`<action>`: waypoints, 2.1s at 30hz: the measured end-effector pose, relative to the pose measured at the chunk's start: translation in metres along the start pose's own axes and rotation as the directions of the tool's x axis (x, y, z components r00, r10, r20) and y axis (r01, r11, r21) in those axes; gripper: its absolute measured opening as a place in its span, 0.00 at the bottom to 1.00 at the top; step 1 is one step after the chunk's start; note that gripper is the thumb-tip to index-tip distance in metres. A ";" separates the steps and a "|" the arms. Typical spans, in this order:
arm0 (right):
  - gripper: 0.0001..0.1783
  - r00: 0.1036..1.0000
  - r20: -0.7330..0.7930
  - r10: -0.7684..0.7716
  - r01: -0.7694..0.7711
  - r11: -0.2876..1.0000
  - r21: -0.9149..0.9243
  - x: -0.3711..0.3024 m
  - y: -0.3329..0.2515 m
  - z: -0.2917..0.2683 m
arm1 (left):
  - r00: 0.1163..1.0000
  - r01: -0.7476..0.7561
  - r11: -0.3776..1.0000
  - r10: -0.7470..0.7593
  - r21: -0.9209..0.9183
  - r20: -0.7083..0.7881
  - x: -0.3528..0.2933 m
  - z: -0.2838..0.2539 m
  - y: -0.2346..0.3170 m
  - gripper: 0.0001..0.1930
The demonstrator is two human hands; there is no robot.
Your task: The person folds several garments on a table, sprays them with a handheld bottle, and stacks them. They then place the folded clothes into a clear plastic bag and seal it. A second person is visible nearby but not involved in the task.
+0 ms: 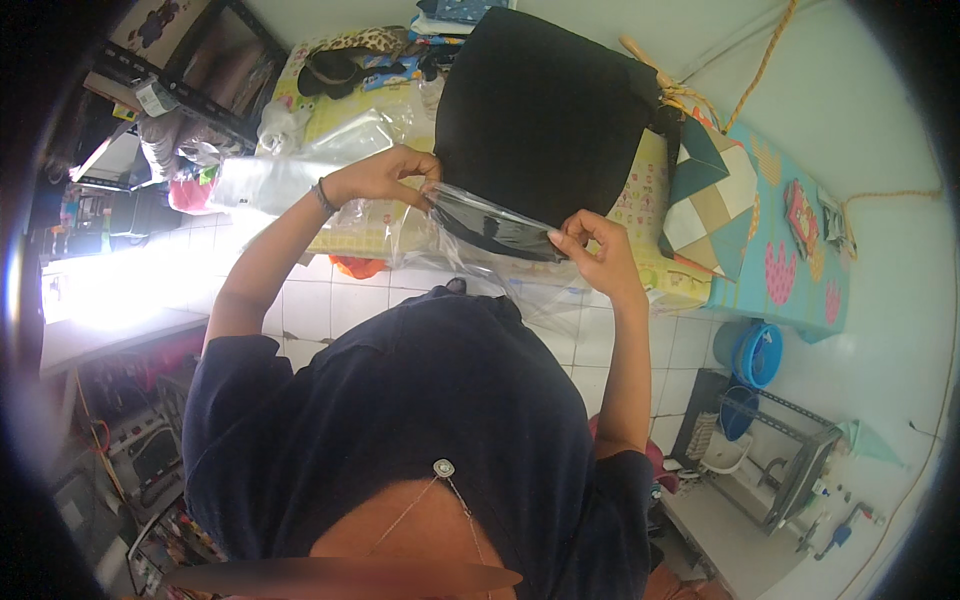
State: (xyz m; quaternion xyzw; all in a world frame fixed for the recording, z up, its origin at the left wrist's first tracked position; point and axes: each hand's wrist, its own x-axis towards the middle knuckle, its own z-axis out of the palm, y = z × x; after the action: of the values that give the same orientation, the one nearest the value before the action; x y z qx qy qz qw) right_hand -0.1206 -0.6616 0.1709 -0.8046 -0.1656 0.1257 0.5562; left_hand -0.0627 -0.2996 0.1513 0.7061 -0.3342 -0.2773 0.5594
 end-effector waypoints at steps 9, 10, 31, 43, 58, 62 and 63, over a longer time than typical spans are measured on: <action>0.13 0.987 -0.157 -0.030 0.037 0.999 0.040 -0.007 -0.004 0.008 | 0.989 -0.073 0.827 0.134 0.557 -0.068 0.018 -0.014 0.047 0.11; 0.12 0.983 -0.181 -0.032 0.040 0.998 0.041 -0.008 -0.006 0.010 | 0.969 -0.076 0.693 0.220 0.717 -0.111 0.018 -0.006 0.060 0.13; 0.07 0.976 -0.128 -0.176 0.179 0.984 0.013 0.038 0.035 -0.063 | 0.962 -0.266 0.730 0.156 0.629 0.225 0.167 0.060 0.061 0.09; 0.13 0.936 -0.007 -0.352 0.321 0.859 -0.399 0.032 -0.032 -0.007 | 0.922 0.189 0.683 0.124 0.706 -0.367 0.035 0.065 0.093 0.21; 0.08 0.993 -0.074 -0.089 0.059 0.940 -0.337 0.077 -0.052 0.049 | 0.948 -0.082 0.963 0.155 0.256 -0.280 0.028 0.014 0.039 0.11; 0.08 0.964 -0.204 -0.172 0.103 0.944 -0.312 0.079 -0.043 0.053 | 0.963 -0.082 0.952 0.151 0.295 -0.221 0.028 0.008 0.042 0.10; 0.08 0.966 -0.200 -0.161 0.093 0.945 -0.314 0.079 -0.041 0.053 | 0.967 -0.092 0.924 0.172 0.372 -0.188 0.028 0.006 0.043 0.10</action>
State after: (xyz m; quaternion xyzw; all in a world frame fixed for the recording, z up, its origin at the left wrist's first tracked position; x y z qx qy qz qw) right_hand -0.0739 -0.5706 0.1897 -0.8766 -0.1711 -0.0285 0.4488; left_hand -0.0565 -0.3319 0.1918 0.7984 -0.3632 -0.0940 0.4710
